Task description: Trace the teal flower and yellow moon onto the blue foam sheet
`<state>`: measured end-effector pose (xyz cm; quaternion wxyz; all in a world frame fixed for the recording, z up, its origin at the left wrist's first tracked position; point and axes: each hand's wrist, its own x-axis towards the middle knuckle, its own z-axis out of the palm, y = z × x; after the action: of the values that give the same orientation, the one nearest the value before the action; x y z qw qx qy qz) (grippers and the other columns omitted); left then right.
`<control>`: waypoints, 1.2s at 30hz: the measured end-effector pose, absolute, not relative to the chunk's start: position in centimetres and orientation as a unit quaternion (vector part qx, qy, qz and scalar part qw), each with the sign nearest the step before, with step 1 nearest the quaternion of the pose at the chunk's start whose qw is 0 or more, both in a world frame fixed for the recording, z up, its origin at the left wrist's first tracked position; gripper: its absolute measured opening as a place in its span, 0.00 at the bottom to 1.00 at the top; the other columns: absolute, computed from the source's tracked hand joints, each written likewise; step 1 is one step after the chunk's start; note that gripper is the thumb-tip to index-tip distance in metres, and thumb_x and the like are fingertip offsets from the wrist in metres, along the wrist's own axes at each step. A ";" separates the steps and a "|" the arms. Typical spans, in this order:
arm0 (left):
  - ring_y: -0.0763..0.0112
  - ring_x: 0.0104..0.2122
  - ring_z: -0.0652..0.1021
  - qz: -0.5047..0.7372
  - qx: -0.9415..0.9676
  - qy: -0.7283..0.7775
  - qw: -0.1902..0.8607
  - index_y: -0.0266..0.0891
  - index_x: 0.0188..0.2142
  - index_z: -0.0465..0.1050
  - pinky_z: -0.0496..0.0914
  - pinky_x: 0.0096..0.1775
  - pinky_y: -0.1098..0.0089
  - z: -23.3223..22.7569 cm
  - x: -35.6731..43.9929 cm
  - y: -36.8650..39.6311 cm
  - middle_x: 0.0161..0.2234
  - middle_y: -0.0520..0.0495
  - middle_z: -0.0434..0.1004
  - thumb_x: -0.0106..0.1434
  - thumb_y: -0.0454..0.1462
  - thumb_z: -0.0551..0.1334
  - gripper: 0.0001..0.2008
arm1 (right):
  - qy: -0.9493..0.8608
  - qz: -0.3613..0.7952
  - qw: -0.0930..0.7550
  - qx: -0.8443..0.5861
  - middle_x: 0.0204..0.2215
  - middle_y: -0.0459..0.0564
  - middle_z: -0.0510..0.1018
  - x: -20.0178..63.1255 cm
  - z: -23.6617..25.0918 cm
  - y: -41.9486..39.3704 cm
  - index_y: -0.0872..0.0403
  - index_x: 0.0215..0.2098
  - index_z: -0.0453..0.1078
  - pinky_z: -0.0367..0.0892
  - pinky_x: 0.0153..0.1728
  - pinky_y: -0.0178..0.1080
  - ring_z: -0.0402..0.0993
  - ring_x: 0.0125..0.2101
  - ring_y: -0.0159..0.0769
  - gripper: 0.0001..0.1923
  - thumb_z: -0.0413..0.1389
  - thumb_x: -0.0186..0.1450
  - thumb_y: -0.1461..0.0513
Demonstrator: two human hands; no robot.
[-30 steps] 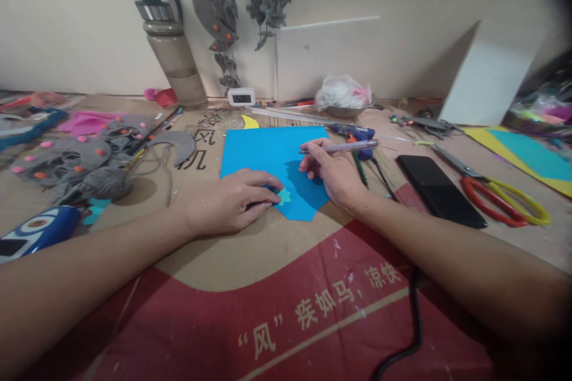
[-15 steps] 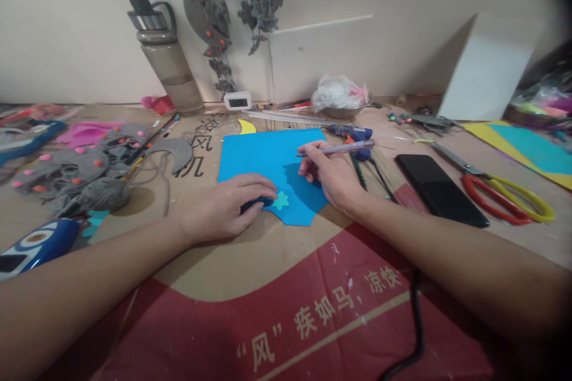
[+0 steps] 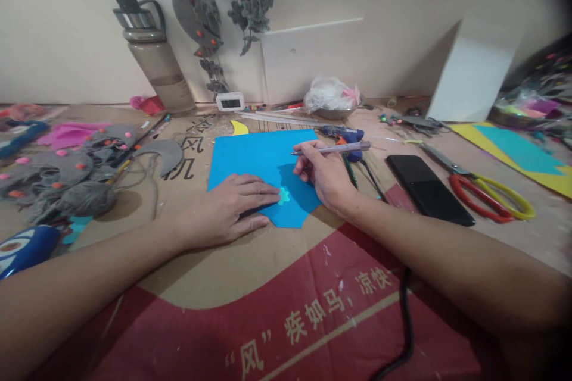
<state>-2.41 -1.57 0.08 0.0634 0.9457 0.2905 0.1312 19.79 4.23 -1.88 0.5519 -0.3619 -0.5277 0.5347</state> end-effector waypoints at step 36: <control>0.60 0.54 0.72 0.165 0.930 0.321 0.070 0.42 0.55 0.71 0.61 0.56 0.56 0.1 -1.4 -1.1 0.54 0.45 0.75 0.72 0.42 0.54 0.16 | -0.507 0.546 0.568 -0.349 0.17 0.41 0.70 19.7 -1.8 4.2 0.53 0.32 0.68 0.55 0.17 0.31 0.65 0.18 0.28 0.09 0.57 0.64 0.55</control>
<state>-1.36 -1.05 0.10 0.0698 0.9301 0.3208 0.1649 19.71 4.25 -1.78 0.5679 -0.3486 -0.5073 0.5464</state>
